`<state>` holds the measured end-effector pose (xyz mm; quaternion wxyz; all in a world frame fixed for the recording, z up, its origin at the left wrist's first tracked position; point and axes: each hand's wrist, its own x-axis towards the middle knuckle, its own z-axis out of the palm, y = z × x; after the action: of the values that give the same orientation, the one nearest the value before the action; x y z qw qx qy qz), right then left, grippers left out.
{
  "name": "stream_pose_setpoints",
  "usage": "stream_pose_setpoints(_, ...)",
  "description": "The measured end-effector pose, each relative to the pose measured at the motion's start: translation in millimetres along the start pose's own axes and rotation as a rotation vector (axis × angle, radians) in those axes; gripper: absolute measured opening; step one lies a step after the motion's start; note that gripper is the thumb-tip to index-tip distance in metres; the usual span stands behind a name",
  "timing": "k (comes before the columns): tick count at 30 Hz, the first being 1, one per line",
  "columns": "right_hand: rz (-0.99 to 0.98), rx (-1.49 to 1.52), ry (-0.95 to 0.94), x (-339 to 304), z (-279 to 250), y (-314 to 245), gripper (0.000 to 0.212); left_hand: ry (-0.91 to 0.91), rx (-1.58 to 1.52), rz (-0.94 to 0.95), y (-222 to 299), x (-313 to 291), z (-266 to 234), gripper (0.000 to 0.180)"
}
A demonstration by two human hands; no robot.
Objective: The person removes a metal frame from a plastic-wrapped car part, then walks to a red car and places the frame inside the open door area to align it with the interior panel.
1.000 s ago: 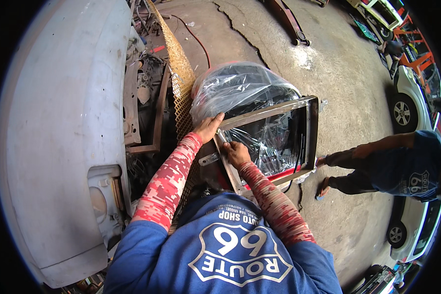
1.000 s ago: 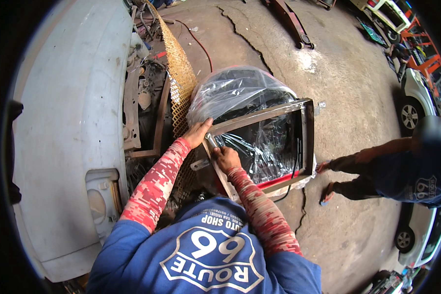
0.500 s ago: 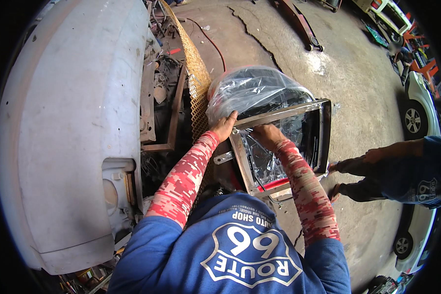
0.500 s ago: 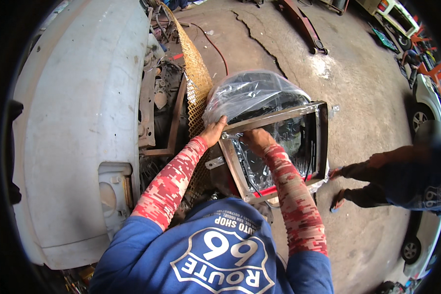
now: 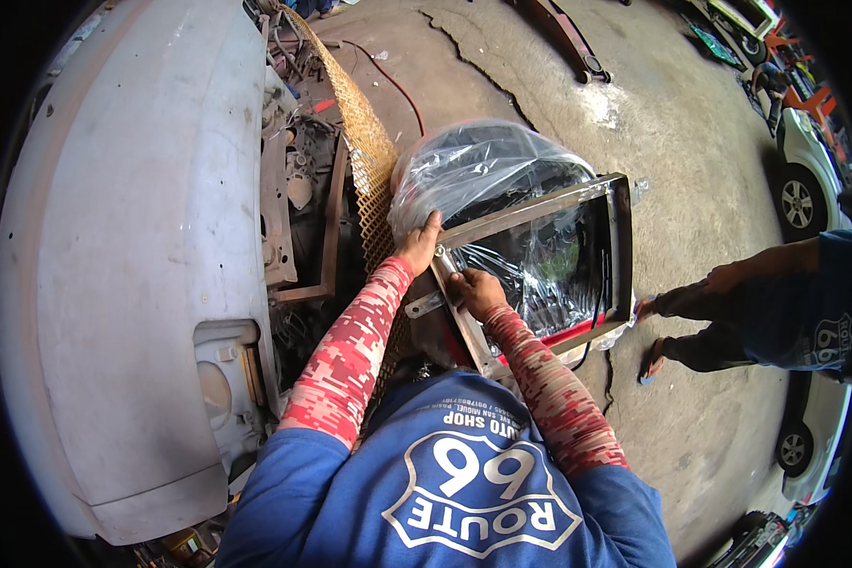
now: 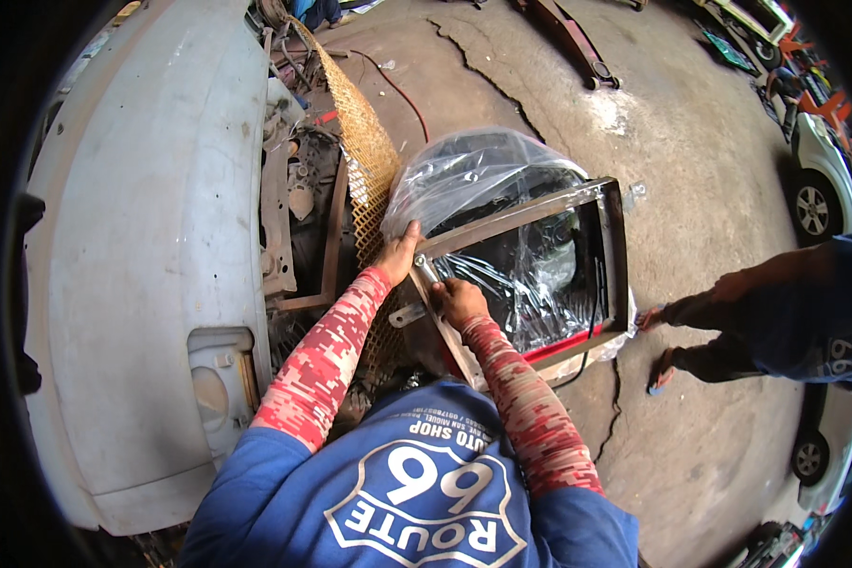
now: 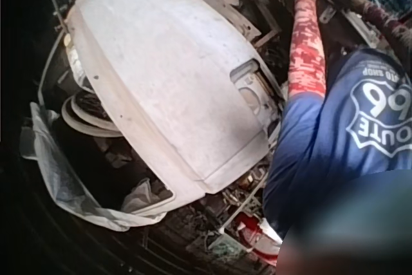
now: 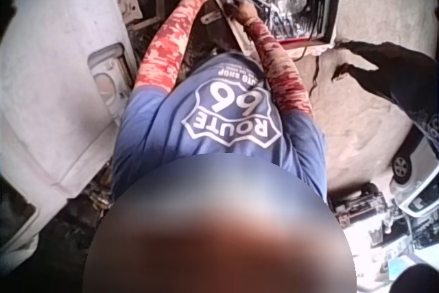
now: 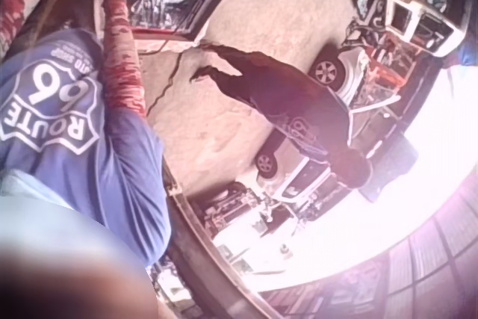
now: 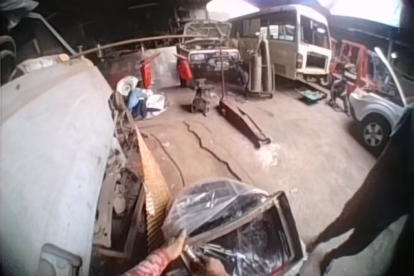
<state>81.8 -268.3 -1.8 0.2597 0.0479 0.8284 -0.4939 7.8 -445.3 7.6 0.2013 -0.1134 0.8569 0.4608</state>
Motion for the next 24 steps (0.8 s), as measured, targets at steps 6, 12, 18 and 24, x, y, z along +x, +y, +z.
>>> stream_pose_setpoints(6,0.081,0.125,-0.153,2,-15,-5,0.037,-0.022,-0.027,0.003,1,0,-1,0.086)
stream_pose_setpoints(12,-0.001,-0.103,0.037,-5,-3,-6,0.043,-0.060,-0.042,-0.020,7,-5,-3,0.089)
stream_pose_setpoints(18,-0.011,-0.093,0.105,-9,4,-8,0.038,-0.053,-0.072,0.010,3,-5,-3,0.090)
stream_pose_setpoints(24,0.078,0.040,-0.011,-5,1,-6,0.037,-0.016,-0.092,0.000,-4,2,2,0.082)
